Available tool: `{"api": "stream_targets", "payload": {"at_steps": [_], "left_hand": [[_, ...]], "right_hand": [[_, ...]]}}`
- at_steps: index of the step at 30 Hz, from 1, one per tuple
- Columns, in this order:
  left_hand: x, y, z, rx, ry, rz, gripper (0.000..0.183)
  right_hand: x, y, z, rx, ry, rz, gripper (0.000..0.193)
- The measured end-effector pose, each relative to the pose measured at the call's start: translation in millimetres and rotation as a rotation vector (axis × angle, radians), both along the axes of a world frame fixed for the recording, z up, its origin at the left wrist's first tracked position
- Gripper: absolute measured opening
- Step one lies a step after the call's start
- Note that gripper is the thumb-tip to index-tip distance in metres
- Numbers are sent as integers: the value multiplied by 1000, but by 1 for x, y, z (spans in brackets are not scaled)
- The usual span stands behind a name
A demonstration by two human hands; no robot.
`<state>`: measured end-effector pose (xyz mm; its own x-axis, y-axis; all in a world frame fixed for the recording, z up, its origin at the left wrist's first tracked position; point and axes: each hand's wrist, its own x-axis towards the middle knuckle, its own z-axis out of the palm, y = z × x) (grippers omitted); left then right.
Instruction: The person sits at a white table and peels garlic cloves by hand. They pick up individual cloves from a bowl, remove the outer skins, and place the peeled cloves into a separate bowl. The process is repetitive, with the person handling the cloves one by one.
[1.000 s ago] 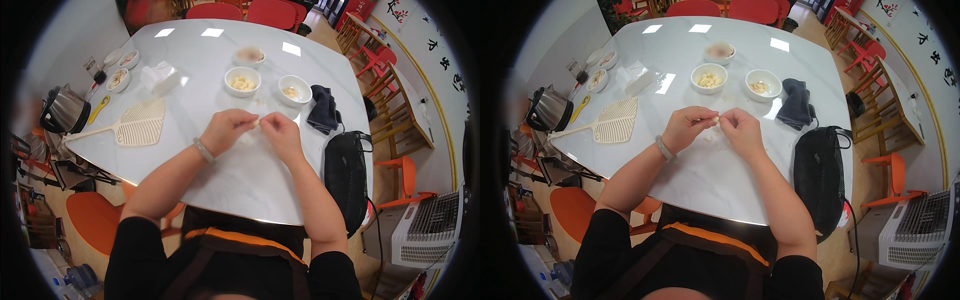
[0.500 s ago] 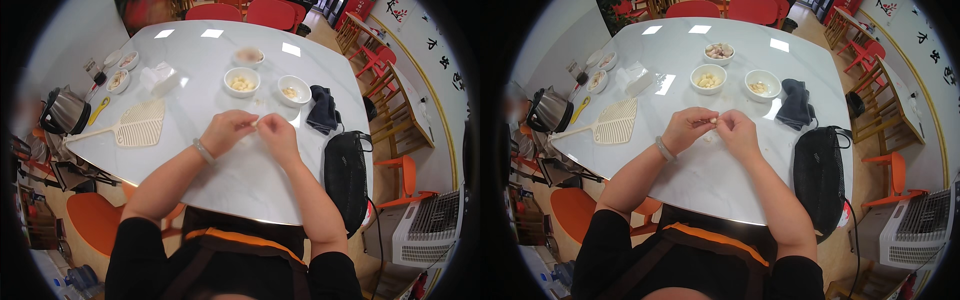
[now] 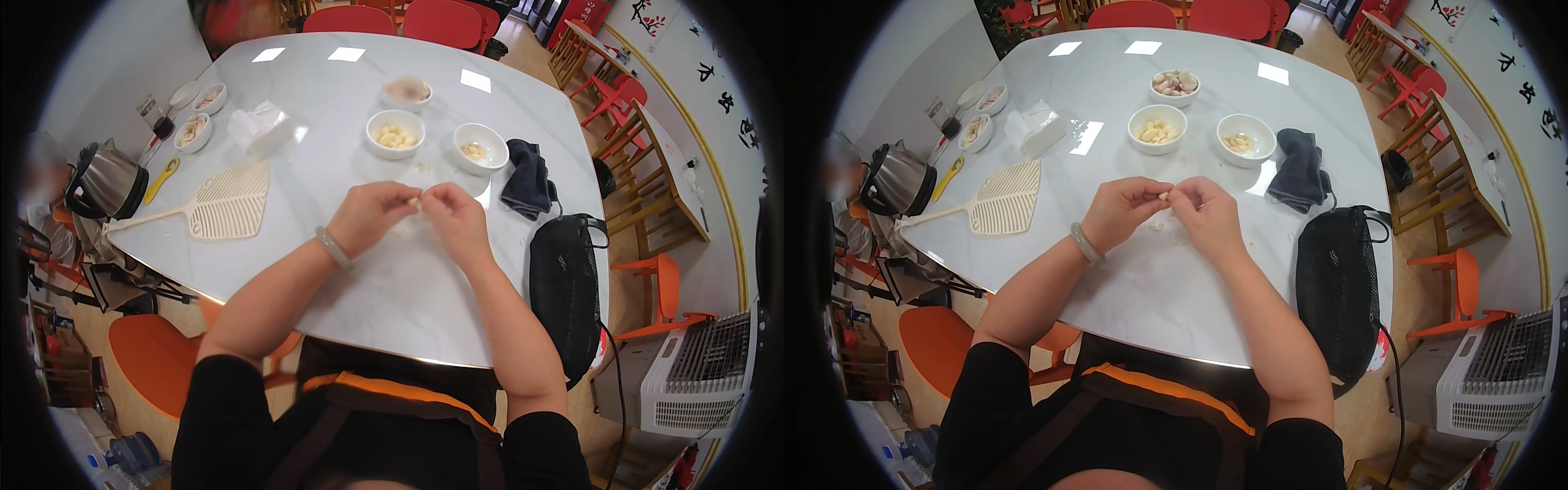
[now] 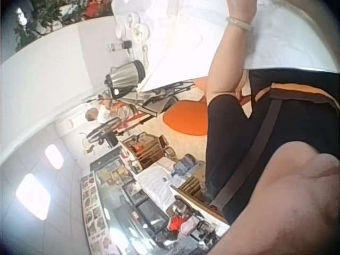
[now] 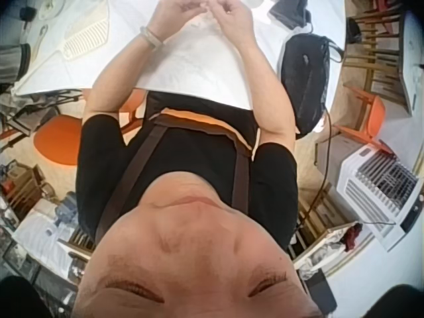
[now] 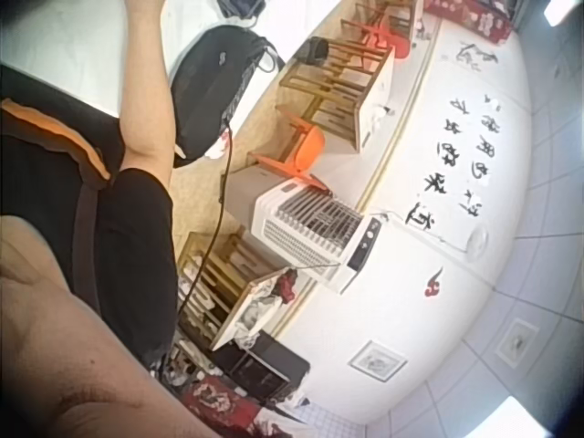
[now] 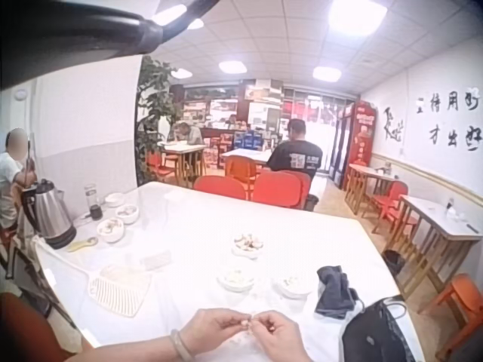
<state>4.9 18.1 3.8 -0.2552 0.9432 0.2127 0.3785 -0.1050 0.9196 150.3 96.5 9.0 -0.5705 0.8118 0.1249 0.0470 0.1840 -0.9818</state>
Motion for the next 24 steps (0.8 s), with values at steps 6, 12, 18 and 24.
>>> {"api": "stream_targets", "payload": {"at_steps": [6,12,18,24], "left_hand": [[-3,0,-1,102,171,-17,22],[-5,0,-1,127,151,-22,22],[-6,1,4,20,-33,-35,22],[-6,1,2,-64,-331,-54,25]], "right_hand": [[0,-1,1,51,-74,12,12],[0,0,-3,53,-80,-30,12],[1,4,-6,88,-155,-85,13],[-1,4,-10,252,-188,-157,11]]}}
